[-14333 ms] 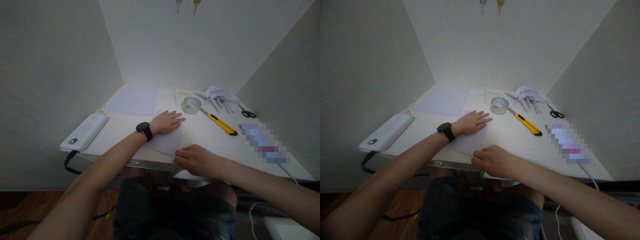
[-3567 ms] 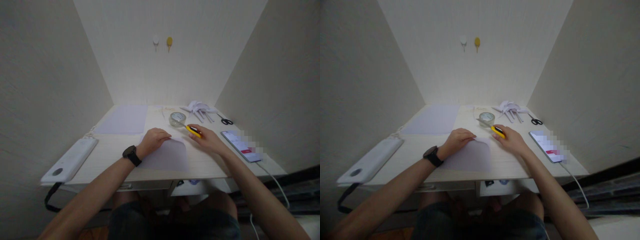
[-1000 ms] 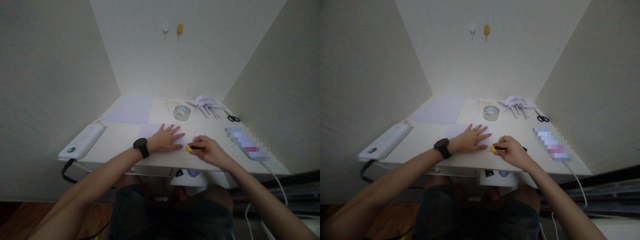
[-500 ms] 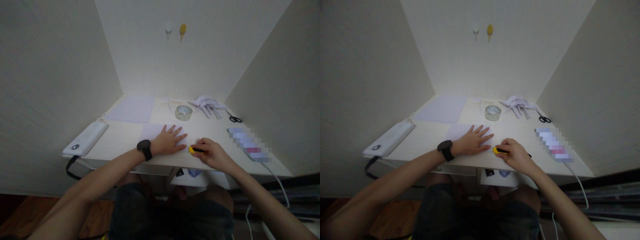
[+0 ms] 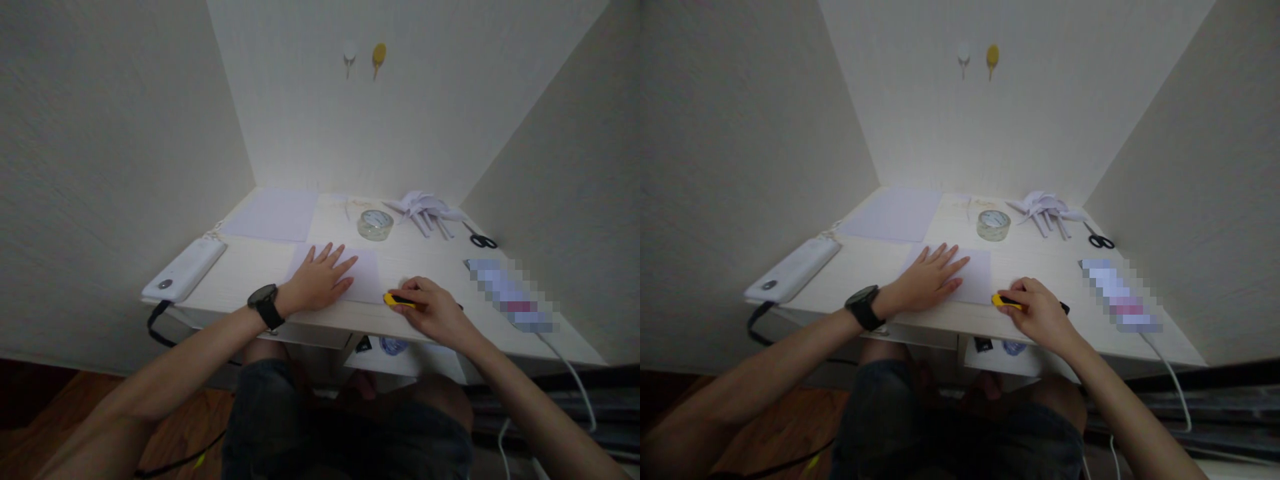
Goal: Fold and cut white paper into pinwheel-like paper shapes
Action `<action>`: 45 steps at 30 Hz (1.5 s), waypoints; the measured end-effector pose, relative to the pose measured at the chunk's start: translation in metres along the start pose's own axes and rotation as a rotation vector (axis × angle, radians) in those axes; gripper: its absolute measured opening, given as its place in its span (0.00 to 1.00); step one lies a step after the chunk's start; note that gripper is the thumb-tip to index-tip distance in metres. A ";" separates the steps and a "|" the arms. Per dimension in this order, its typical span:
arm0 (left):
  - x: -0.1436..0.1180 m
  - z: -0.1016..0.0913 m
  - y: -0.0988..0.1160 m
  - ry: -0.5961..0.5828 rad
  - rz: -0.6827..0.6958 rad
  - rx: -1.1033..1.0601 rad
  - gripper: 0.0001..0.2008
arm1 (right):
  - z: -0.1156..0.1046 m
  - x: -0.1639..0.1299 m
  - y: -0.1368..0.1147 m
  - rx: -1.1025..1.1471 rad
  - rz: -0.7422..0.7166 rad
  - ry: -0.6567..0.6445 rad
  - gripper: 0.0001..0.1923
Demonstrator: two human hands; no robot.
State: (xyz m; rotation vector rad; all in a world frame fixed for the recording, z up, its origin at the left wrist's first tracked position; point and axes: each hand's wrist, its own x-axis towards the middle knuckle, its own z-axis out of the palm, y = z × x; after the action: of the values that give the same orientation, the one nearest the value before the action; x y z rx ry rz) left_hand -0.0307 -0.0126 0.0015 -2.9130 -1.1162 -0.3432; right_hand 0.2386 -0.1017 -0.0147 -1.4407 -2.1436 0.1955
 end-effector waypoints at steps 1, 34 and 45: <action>-0.004 0.001 0.000 -0.024 -0.024 -0.001 0.29 | 0.001 0.000 -0.001 -0.004 0.001 0.005 0.11; -0.010 0.007 0.006 -0.136 -0.074 -0.004 0.30 | -0.001 0.015 0.014 0.112 -0.220 -0.070 0.14; -0.011 0.003 0.007 -0.099 -0.056 -0.031 0.30 | 0.000 0.020 0.015 0.190 -0.203 -0.074 0.12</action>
State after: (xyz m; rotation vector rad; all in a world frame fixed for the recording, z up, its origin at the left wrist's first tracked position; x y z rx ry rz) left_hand -0.0332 -0.0249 -0.0026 -2.9602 -1.2181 -0.2218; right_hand 0.2452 -0.0780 -0.0137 -1.1183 -2.2461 0.3699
